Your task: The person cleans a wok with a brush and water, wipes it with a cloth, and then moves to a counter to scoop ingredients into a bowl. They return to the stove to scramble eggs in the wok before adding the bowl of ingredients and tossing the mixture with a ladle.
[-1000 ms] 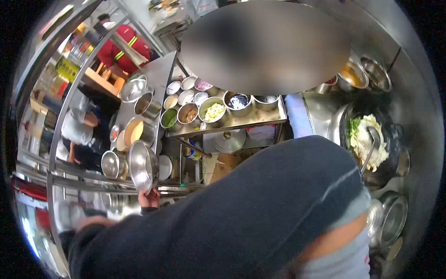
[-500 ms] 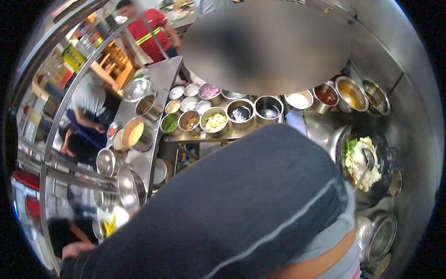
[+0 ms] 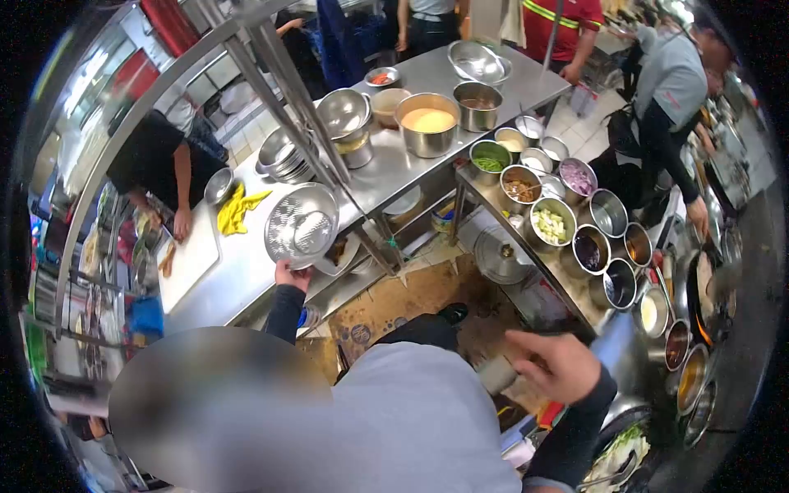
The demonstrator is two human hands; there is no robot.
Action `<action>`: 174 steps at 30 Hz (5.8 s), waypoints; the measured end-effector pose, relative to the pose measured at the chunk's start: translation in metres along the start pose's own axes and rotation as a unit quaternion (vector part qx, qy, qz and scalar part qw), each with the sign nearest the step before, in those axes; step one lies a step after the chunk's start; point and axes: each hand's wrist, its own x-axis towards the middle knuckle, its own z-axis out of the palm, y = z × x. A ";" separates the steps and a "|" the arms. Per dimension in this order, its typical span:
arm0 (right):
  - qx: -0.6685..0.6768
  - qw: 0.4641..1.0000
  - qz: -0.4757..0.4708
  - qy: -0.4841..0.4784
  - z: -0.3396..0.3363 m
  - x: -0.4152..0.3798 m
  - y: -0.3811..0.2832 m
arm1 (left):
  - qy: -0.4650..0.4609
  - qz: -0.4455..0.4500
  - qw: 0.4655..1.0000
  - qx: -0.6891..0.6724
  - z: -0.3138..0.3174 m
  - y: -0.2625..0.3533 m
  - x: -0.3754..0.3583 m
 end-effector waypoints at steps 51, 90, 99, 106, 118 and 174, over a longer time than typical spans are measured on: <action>0.463 -0.021 0.101 0.881 0.244 -0.224 0.104 | -0.968 0.205 -0.084 0.120 0.205 -0.590 -0.549; 0.089 0.125 0.837 0.526 0.215 -0.148 0.065 | -0.997 0.040 -0.060 -0.035 0.209 -0.629 -0.546; 0.245 0.260 0.788 0.502 0.065 -0.122 -0.189 | -0.992 0.052 -0.091 -0.066 0.305 -0.495 -0.550; 0.129 0.290 0.818 0.480 0.142 -0.172 -0.060 | -0.989 0.080 -0.111 -0.053 0.223 -0.563 -0.525; 0.165 0.278 0.816 0.479 0.083 -0.141 -0.106 | -0.984 0.039 -0.168 0.049 0.250 -0.554 -0.550; 0.546 -0.003 -0.118 0.830 0.293 -0.242 0.091 | -0.945 0.197 -0.039 0.259 0.202 -0.577 -0.541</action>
